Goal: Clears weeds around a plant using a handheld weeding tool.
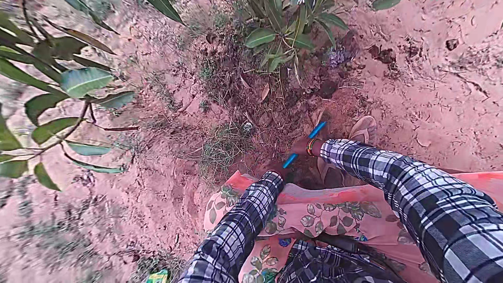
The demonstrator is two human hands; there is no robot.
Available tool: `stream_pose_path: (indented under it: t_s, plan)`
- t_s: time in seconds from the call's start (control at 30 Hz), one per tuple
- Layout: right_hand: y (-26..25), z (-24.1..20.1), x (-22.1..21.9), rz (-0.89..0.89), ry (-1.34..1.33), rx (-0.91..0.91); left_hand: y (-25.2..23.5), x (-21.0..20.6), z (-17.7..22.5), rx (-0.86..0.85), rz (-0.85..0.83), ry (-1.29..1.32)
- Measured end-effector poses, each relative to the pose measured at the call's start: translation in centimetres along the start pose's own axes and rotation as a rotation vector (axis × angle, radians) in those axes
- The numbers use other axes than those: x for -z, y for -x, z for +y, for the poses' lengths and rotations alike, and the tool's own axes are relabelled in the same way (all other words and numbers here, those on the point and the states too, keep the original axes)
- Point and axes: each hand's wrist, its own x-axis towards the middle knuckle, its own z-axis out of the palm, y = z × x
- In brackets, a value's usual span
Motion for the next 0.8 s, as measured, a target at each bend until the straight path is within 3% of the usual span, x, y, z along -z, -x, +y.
stream_pose_path:
  t_s: [0.17,0.27,0.4,0.47,0.53,0.63,0.67,0.7,0.8]
  plan:
    - [3.1,4.1,6.3,-0.035,0.25,-0.074,-1.1,0.5,4.8,-0.091,0.234,0.394]
    - [5.8,5.7,10.4,0.091,0.391,-0.126,-1.4,3.0,7.4,-0.182,0.395,0.472]
    - [11.4,5.7,17.4,0.392,0.599,-0.179,0.9,7.8,11.2,-0.365,0.681,0.553]
    - [13.1,4.8,19.0,0.499,0.61,-0.248,3.1,10.8,11.4,-0.416,0.667,0.449]
    - [13.4,3.6,17.0,0.67,0.442,-0.23,4.8,12.7,9.9,-0.406,0.585,0.299]
    - [10.9,0.1,8.6,1.082,0.224,-0.104,5.2,12.9,5.4,-0.307,0.557,0.164]
    - [9.9,-1.6,5.3,1.08,0.137,-0.076,5.1,12.1,3.7,-0.252,0.563,0.133]
    - [9.2,-3.1,2.2,0.907,0.004,-0.082,4.8,11.4,2.1,-0.193,0.571,0.106]
    - [4.5,-5.5,-6.2,0.142,-0.27,-0.158,3.8,9.0,-2.3,-0.049,0.587,0.19]
